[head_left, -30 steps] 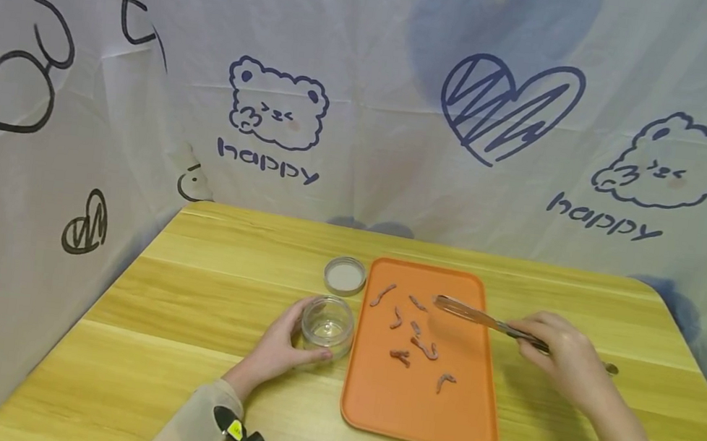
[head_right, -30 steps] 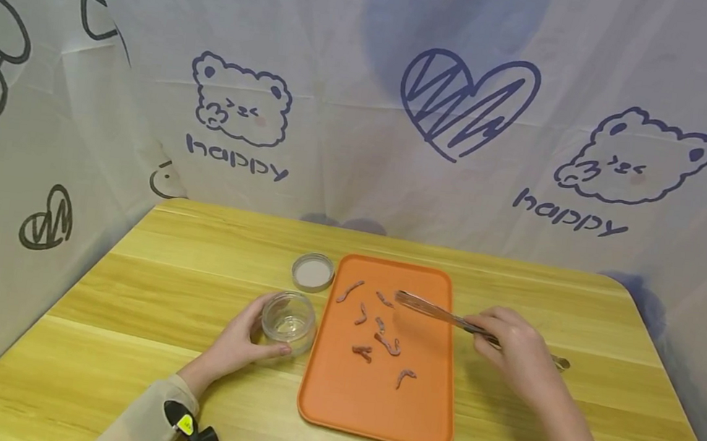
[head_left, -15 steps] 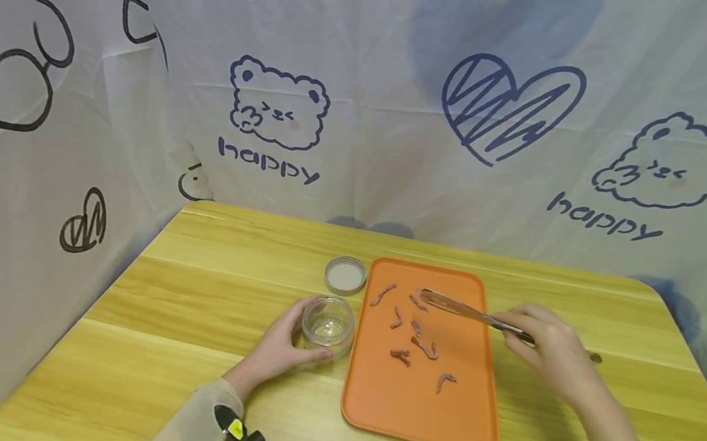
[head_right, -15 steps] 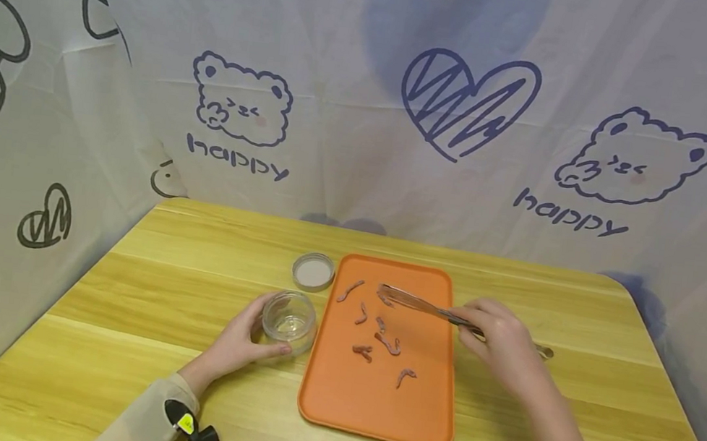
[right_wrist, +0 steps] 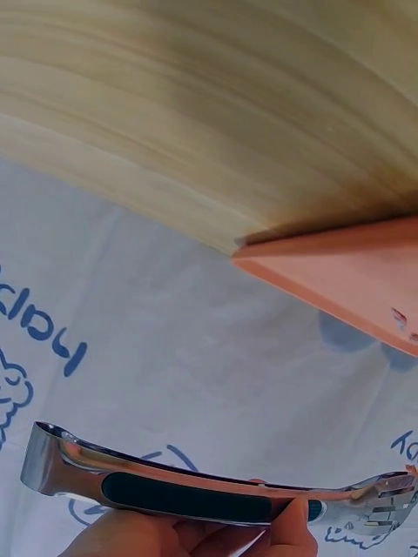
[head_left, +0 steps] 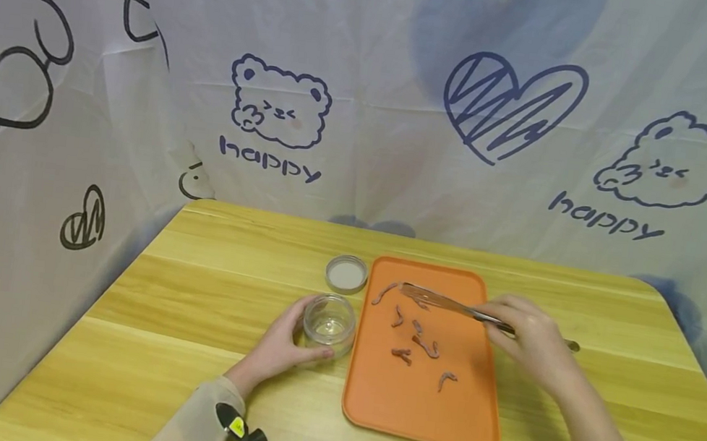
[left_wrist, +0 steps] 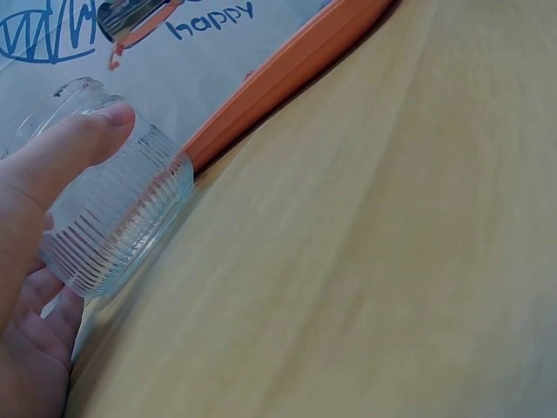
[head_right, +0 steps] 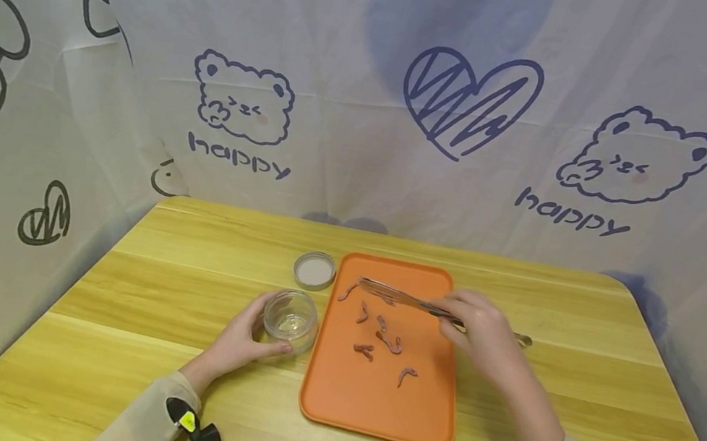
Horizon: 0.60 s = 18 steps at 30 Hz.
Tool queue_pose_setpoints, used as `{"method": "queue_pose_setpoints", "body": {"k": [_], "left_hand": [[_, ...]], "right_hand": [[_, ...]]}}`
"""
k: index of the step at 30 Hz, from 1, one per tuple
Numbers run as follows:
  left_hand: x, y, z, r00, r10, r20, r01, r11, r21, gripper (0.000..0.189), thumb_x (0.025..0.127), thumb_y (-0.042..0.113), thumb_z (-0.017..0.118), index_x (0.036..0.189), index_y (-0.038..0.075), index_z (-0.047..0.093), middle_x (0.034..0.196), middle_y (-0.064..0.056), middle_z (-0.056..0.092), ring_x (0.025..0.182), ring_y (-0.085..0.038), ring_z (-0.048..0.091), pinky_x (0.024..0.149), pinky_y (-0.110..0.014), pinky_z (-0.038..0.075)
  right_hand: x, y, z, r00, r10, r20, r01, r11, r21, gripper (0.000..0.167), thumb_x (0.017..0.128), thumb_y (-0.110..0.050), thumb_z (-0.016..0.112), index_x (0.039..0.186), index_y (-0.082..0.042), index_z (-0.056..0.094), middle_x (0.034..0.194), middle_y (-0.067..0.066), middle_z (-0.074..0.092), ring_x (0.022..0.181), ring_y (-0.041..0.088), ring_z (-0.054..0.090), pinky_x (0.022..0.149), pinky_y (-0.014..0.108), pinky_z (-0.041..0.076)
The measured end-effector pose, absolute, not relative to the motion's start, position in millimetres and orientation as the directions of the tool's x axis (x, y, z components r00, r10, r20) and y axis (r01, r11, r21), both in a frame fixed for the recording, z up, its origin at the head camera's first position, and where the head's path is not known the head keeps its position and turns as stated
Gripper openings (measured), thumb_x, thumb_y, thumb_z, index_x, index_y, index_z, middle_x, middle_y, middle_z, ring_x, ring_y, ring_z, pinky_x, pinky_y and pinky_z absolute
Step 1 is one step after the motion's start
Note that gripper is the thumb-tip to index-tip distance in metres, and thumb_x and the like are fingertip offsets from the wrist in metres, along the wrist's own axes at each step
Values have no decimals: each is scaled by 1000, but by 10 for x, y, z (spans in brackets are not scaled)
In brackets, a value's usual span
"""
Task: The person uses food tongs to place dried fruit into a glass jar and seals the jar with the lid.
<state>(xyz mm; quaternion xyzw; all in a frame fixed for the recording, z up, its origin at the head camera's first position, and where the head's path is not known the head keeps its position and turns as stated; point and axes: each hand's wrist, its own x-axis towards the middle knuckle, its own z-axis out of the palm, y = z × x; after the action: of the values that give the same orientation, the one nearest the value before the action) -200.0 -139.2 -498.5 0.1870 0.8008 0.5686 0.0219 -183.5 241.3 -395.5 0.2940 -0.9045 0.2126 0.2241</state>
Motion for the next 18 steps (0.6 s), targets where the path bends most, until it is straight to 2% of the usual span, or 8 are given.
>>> {"method": "queue_pose_setpoints", "body": {"k": [6,14,18], "left_hand": [[-1997,-1389,-4969,-931,322,173,271,292,917,92,68,24,88,144,17,37,139,-6,46,129,-22,43,111,-38,31],[-2000,-1393,-4969,-929,322,183,282,293,914,91,68,25,88,144,17,38,138,-6,47,128,-22,44,110,-38,33],[-1997,-1396,-4968,-929,323,182,282,299,912,91,68,26,88,144,18,38,139,-7,47,128,-22,44,110,-39,32]], "right_hand": [[-1869,2311,-3936,-701,-465,540,-659,712,-243,28,74,2,76,100,-8,73,91,1,65,79,15,60,61,34,55],[-1879,2120,-3870,-696,-476,538,-671,697,-252,30,74,4,76,101,-9,73,91,1,64,79,15,58,59,32,53],[-1887,2040,-3871,-669,-496,554,-699,674,-240,30,73,6,76,99,-8,73,89,0,64,78,15,58,59,31,53]]}}
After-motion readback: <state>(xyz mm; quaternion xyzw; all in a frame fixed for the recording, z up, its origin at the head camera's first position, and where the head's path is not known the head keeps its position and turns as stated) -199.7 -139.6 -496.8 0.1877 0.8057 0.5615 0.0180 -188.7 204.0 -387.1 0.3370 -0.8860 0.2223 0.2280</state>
